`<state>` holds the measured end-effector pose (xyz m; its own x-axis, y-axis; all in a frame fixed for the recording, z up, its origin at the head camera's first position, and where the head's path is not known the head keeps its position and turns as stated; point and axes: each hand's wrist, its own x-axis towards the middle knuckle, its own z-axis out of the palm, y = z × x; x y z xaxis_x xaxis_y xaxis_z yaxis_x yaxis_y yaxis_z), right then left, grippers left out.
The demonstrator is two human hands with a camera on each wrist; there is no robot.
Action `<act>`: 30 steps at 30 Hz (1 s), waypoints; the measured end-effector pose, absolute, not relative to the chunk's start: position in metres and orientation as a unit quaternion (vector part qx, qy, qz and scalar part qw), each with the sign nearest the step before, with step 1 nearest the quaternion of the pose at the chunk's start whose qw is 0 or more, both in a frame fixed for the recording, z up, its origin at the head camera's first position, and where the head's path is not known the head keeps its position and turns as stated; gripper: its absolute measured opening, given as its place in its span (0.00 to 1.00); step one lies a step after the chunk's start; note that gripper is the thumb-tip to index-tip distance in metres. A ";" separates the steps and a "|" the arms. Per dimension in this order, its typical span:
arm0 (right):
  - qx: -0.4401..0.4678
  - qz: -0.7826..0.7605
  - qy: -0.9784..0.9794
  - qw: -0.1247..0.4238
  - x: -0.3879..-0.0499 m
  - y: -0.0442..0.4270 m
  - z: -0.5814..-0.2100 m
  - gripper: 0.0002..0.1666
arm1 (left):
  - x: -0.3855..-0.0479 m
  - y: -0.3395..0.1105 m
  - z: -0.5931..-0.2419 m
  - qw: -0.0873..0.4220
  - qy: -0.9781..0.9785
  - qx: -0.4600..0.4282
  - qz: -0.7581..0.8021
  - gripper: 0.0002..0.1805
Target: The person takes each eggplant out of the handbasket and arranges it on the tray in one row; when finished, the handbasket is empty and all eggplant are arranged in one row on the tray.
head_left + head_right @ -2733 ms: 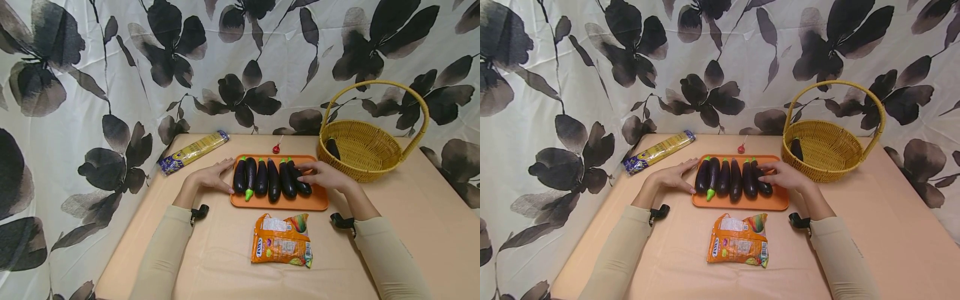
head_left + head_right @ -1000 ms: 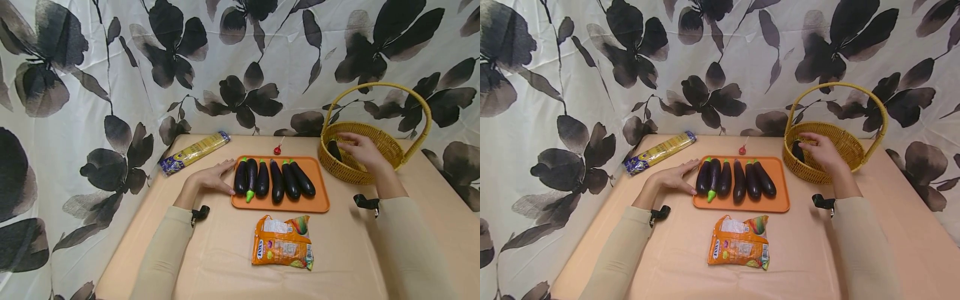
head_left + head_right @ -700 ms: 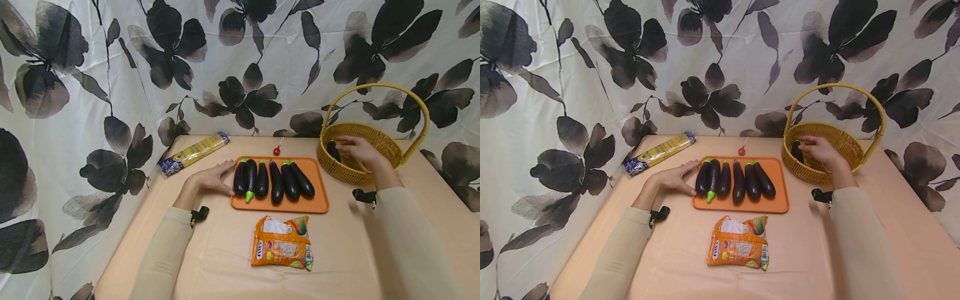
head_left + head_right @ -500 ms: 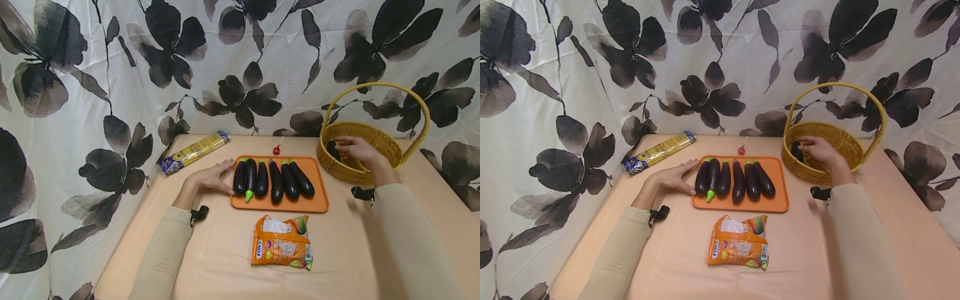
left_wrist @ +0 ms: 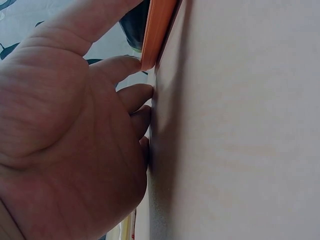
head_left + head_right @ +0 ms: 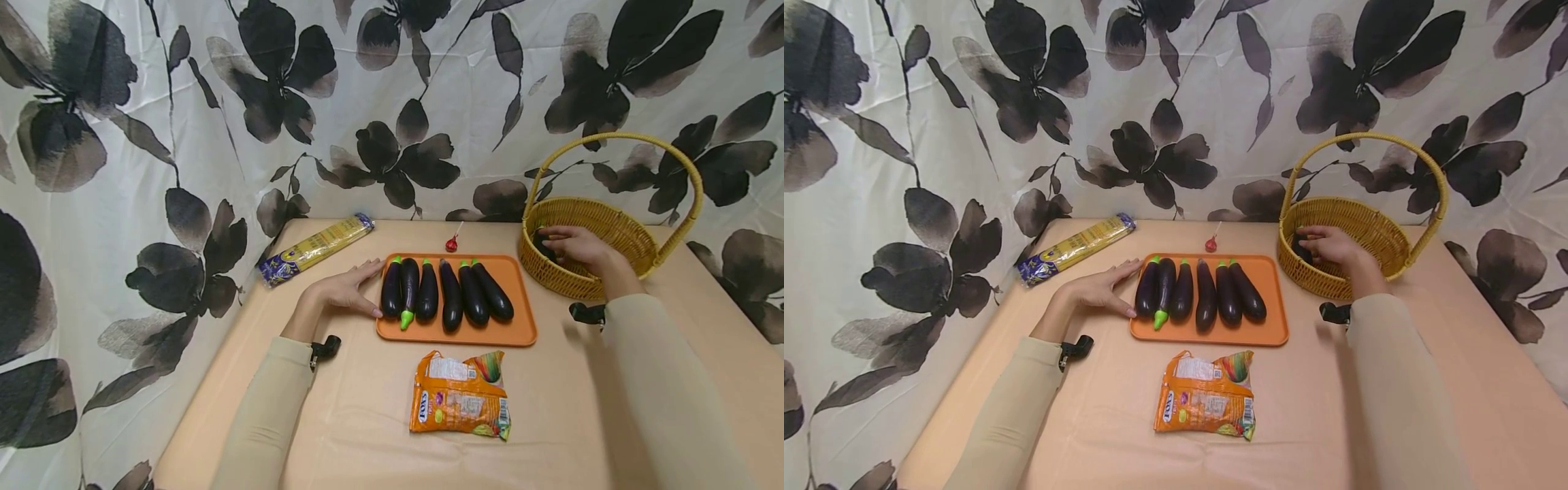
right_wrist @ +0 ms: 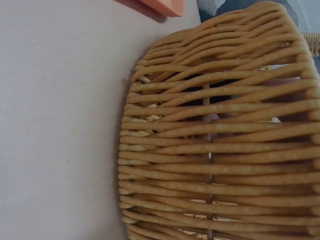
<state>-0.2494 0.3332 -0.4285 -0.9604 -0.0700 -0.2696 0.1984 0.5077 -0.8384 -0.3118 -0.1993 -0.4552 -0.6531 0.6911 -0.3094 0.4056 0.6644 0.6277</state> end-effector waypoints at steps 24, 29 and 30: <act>0.074 -0.602 0.775 0.176 -0.249 0.343 -0.425 0.34 | -0.313 -0.199 -0.451 0.277 0.871 0.311 0.262 0.72; 0.077 -0.612 0.767 0.176 -0.250 0.343 -0.425 0.37 | -0.313 -0.199 -0.451 0.277 0.870 0.314 0.262 0.72; 0.080 -0.614 0.766 0.174 -0.250 0.342 -0.425 0.36 | -0.313 -0.199 -0.451 0.277 0.869 0.314 0.262 0.72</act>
<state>-0.2502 0.3421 -0.4253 -0.9268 -0.0919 -0.3640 0.3354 0.2328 -0.9128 -0.3128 -0.1988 -0.4514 -0.6491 0.6913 -0.3174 0.4001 0.6652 0.6304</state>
